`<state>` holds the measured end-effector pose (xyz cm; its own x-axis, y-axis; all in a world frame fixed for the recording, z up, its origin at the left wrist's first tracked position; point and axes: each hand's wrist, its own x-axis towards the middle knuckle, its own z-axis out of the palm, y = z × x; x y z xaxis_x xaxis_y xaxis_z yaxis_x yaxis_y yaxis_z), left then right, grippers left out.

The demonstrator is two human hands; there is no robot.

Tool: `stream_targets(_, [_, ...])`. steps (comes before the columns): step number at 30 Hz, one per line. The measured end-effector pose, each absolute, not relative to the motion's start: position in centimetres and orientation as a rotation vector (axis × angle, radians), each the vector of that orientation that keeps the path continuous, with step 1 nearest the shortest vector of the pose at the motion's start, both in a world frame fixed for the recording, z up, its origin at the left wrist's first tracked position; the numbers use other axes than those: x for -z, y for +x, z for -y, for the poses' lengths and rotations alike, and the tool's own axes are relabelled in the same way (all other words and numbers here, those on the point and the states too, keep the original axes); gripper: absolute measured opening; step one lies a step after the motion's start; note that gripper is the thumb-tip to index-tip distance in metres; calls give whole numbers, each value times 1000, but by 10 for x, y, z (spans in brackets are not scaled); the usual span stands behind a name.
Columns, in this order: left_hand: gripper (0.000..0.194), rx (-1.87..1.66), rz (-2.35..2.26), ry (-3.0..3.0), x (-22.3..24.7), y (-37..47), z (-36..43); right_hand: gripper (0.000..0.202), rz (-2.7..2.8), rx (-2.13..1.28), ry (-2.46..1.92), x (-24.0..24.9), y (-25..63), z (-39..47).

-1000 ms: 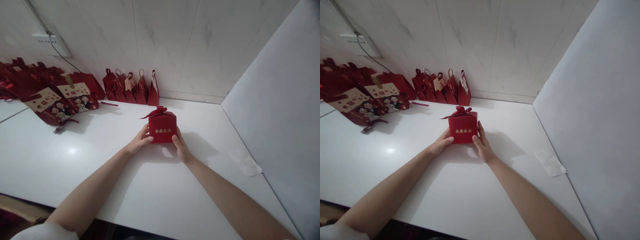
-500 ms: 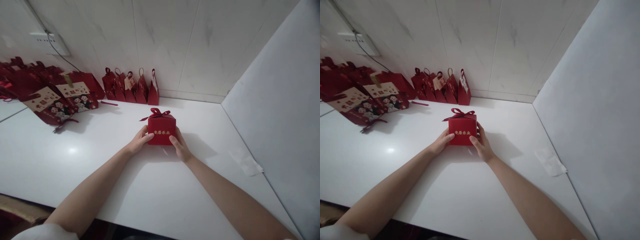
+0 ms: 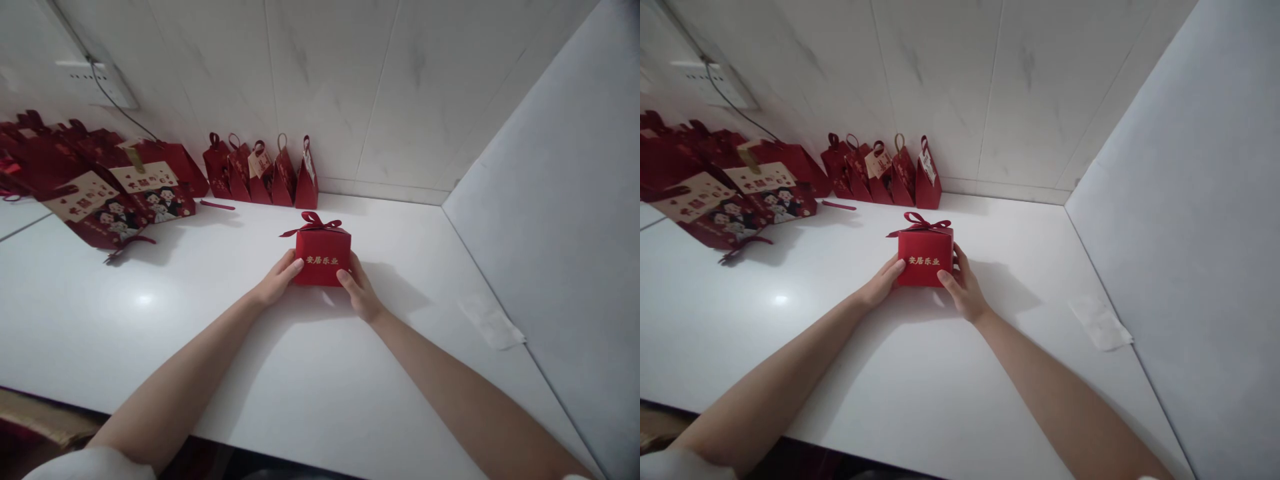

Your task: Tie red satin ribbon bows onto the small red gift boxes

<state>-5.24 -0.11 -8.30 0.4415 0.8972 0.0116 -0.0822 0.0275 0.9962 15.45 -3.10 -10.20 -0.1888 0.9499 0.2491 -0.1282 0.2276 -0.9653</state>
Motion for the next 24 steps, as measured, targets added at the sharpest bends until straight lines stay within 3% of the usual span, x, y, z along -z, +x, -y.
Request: stream_targets(24, [56,-834,-860,1356,83,-54,0,65,1277,-1283,-834,104,154,27])
